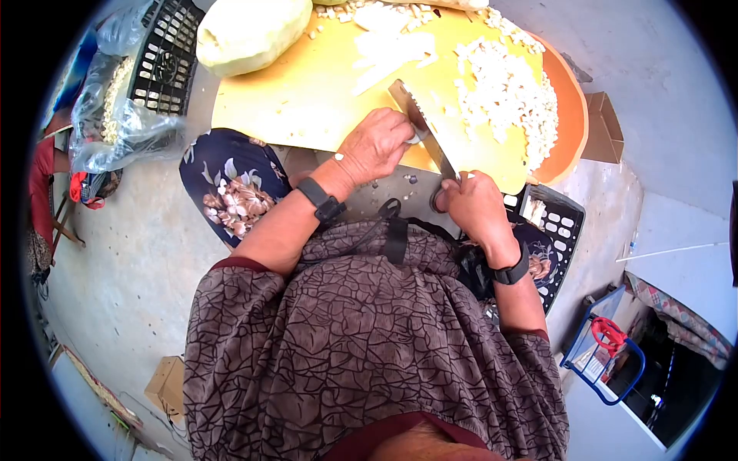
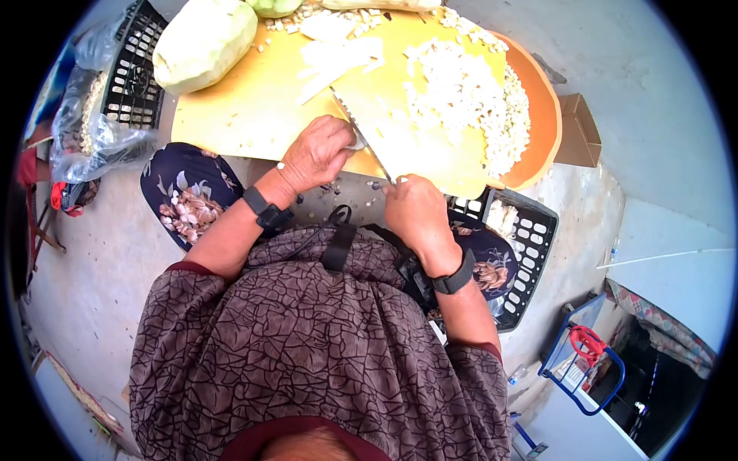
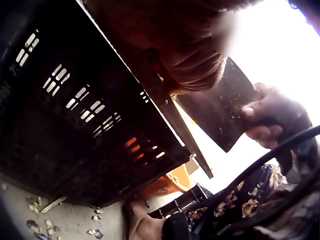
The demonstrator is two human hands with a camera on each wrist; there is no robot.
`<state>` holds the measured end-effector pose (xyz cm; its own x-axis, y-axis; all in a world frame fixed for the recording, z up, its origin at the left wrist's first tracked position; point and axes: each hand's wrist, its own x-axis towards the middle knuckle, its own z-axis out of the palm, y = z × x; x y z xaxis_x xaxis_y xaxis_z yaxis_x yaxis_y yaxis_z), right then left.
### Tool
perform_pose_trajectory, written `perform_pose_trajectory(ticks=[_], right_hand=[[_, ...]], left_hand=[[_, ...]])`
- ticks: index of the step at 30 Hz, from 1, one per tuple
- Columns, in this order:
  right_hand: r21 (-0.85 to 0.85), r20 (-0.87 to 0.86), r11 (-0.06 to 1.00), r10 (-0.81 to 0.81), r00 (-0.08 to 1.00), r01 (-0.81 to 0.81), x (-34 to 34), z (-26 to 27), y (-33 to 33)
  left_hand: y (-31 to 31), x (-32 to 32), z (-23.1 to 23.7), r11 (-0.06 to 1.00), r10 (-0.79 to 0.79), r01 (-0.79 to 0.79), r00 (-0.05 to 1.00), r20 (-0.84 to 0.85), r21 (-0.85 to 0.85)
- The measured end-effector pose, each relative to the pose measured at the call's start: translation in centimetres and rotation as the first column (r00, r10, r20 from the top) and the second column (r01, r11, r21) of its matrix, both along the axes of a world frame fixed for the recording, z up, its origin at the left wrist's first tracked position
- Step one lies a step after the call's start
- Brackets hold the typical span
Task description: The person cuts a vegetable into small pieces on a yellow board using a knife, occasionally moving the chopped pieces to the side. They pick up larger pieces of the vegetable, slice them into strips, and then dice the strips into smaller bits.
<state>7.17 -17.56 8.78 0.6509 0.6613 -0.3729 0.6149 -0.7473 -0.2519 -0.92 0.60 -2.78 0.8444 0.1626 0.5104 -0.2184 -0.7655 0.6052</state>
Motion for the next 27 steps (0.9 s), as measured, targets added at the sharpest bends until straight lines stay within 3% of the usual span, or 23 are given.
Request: perform_pose_trajectory(ticks=[5,8,11,16,19,27], right_hand=[[0.024,-0.007,0.999,-0.027,1.0,0.027,0.5,-2.5,0.6],[0.152,-0.177,0.952,-0.24,0.955,0.267,0.8,-4.5,0.1],[0.262,-0.235,0.895,-0.304,0.923,0.361,1.3,-4.8,-0.8],[0.211,-0.201,0.947,-0.199,0.959,0.241,0.3,-2.2,-1.7],[0.171,-0.095,0.98,-0.083,0.992,0.098,-1.1,-0.1,-1.1],[0.049,-0.024,0.999,-0.001,1.0,0.003,-1.4,-0.3,-0.3]], left_hand=[[0.1,0.1,-0.2,0.999,-0.024,0.024,1.0,-0.014,-0.026],[0.2,0.0,0.1,0.997,-0.05,0.048,0.998,-0.03,-0.067],[0.4,-0.1,0.6,0.998,-0.051,0.049,0.998,-0.041,-0.047],[1.1,-1.0,1.2,0.999,0.008,-0.003,0.991,-0.13,0.043],[1.1,-0.9,0.8,0.999,0.005,-0.003,0.999,-0.046,0.041],[0.9,-0.6,-0.7,0.999,0.01,-0.011,1.0,0.021,0.039]])
